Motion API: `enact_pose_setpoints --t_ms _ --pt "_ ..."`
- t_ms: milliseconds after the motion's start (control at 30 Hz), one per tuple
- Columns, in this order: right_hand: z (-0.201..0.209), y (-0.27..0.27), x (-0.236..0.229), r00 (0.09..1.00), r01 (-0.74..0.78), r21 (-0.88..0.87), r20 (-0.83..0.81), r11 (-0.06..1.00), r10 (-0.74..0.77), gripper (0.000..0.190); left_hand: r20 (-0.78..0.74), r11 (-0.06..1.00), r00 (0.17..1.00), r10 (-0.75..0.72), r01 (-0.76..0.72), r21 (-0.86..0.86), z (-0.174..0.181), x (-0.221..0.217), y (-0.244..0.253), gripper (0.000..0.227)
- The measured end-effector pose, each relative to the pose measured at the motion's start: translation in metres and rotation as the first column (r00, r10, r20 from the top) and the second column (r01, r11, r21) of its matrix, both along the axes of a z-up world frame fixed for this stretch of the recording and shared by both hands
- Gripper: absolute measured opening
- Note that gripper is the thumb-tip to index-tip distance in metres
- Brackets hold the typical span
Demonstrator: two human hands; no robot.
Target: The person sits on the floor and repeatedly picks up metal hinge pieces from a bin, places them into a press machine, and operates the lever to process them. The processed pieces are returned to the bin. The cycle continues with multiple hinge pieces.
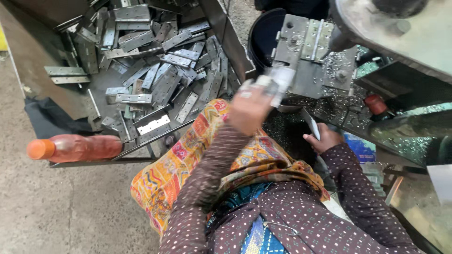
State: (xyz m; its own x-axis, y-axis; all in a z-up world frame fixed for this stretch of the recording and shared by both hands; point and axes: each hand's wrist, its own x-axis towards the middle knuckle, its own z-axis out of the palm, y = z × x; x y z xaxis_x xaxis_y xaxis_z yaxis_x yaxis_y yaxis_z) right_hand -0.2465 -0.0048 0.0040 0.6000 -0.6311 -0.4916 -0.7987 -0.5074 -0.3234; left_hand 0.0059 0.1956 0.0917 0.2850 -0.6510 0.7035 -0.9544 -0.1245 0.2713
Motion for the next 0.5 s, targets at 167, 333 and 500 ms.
enact_pose_setpoints --t_ms 167,333,500 --pt "-0.009 -0.002 -0.002 0.999 -0.041 -0.097 0.024 0.994 0.043 0.072 0.292 0.908 0.955 -0.047 -0.081 0.411 -0.027 -0.058 -0.092 0.05" --pt "-0.023 -0.007 -0.009 0.992 -0.068 -0.138 0.097 0.988 0.081 0.073 -0.087 0.95 0.996 -0.016 0.042 0.308 -0.059 -0.07 -0.114 0.07" --pt "-0.034 -0.011 -0.006 0.992 -0.121 -0.189 0.019 0.975 0.127 0.075 0.017 0.916 0.994 0.109 -0.107 0.388 -0.069 -0.061 -0.114 0.032"
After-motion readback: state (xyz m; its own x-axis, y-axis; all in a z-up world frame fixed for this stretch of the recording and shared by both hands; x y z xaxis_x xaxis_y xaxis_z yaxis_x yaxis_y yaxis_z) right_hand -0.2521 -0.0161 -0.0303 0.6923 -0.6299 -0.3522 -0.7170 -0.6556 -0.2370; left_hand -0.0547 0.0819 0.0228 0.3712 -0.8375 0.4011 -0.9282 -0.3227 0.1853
